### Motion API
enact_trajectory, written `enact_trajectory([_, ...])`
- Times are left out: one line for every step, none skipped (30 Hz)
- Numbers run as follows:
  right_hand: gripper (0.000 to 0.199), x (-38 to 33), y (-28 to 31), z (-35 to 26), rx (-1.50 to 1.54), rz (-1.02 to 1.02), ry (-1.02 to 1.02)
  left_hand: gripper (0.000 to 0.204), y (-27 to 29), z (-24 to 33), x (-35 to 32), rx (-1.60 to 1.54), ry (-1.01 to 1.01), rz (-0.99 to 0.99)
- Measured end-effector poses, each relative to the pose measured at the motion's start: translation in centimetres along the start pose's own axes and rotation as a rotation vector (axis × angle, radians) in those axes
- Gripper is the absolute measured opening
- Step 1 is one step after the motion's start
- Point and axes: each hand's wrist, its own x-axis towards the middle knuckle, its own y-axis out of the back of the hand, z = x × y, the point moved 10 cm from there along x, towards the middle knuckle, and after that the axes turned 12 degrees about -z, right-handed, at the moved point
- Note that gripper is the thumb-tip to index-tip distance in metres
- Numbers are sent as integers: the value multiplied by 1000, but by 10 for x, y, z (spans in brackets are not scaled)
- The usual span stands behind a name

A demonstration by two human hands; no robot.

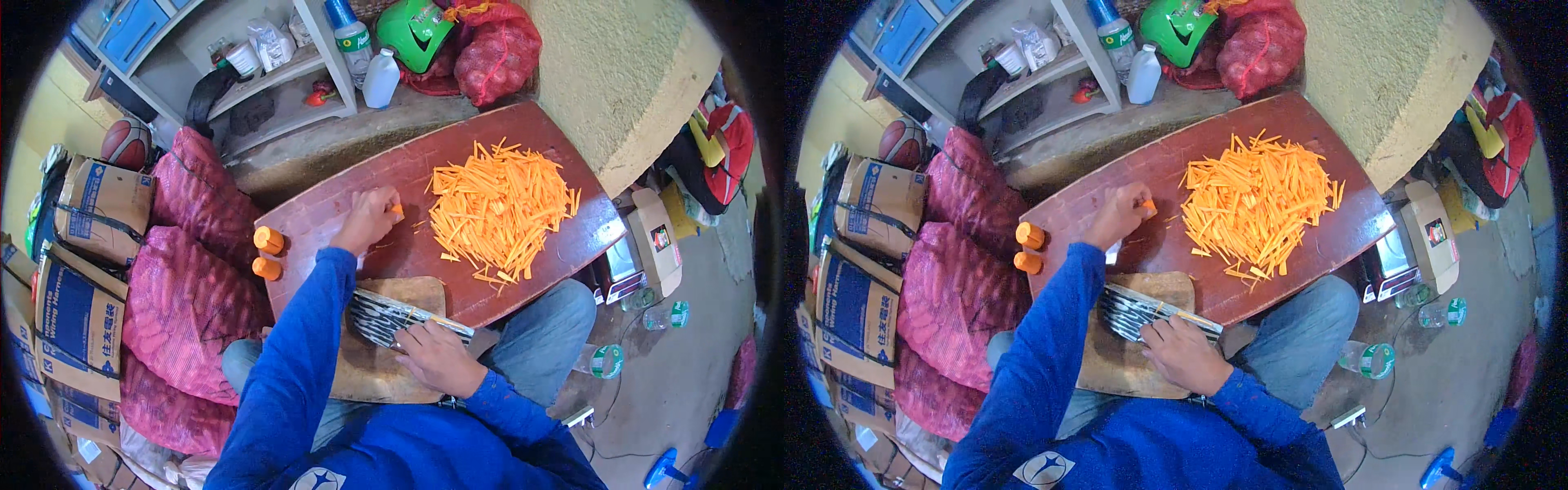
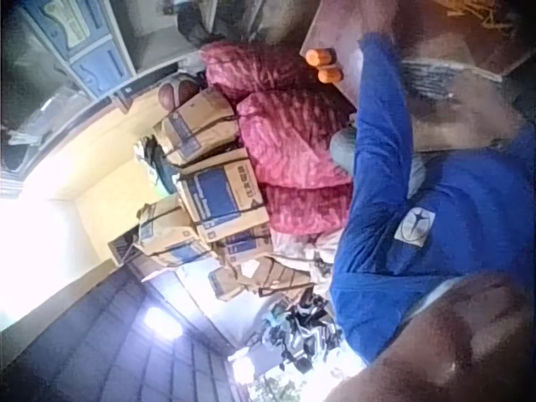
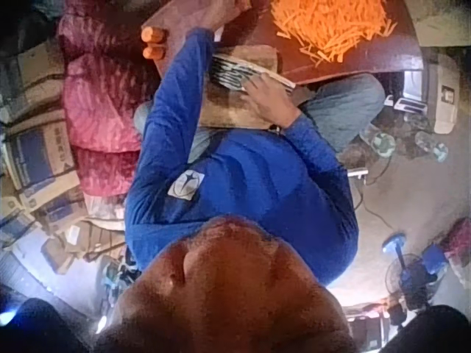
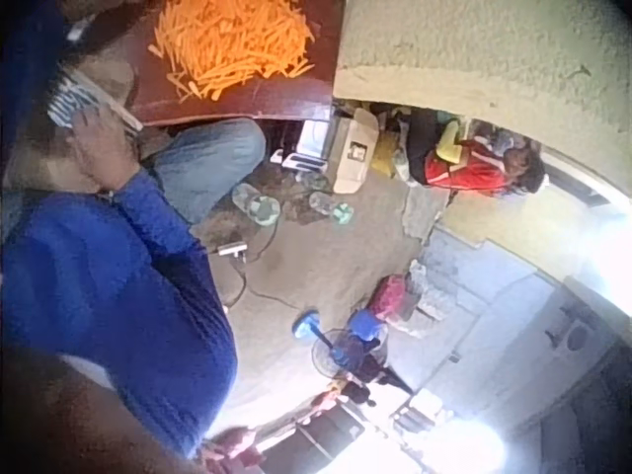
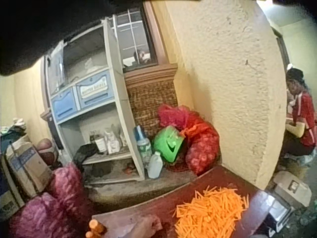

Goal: The person slices carrots into thin strips on a wooden board, moves them into a pile, and then cuts larger carrot pieces into smaller chunks to repeat the process.

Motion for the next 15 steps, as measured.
enact_trajectory([35,1,-2,0,9,-16,-3,19,5,-3,-11,-91,4,52])
enact_trajectory([35,2,-2,0,9,-15,-1,20,11,-6,-23,-181,10,104])
enact_trajectory([35,0,-3,0,-3,-10,-3,20,14,-2,-36,-182,13,102])
enact_trajectory([36,1,-2,-1,-16,-4,0,17,23,1,-50,-207,35,100])
enact_trajectory([36,1,0,-2,-13,-5,7,15,30,2,-66,-233,59,98])
enact_trajectory([36,2,1,-4,-39,-25,8,15,35,-2,-84,-230,63,104])
enact_trajectory([38,0,1,-4,-65,-47,-7,17,41,-6,-104,-215,43,171])
enact_trajectory([38,-1,3,-9,-63,-53,-4,19,51,-8,-128,-195,30,246])
enact_trajectory([39,-2,3,-9,-109,-74,-41,19,54,-11,-149,-197,37,250])
enact_trajectory([41,-3,2,-9,-154,-96,-76,21,54,-24,-172,-275,150,232])
enact_trajectory([41,-5,2,-10,-153,-104,-69,23,48,-32,-193,-356,263,214])
enact_trajectory([50,-6,-3,-8,-132,-164,-106,23,48,-25,-215,-354,279,226])
enact_trajectory([59,-6,-7,-3,-116,-224,-150,24,35,-21,-229,-442,321,170])
enact_trajectory([61,-4,-7,-3,-113,-241,-158,24,22,-17,-239,-532,363,113])
enact_trajectory([61,-4,-9,-4,-110,-257,-147,24,17,-10,-251,-540,379,121])
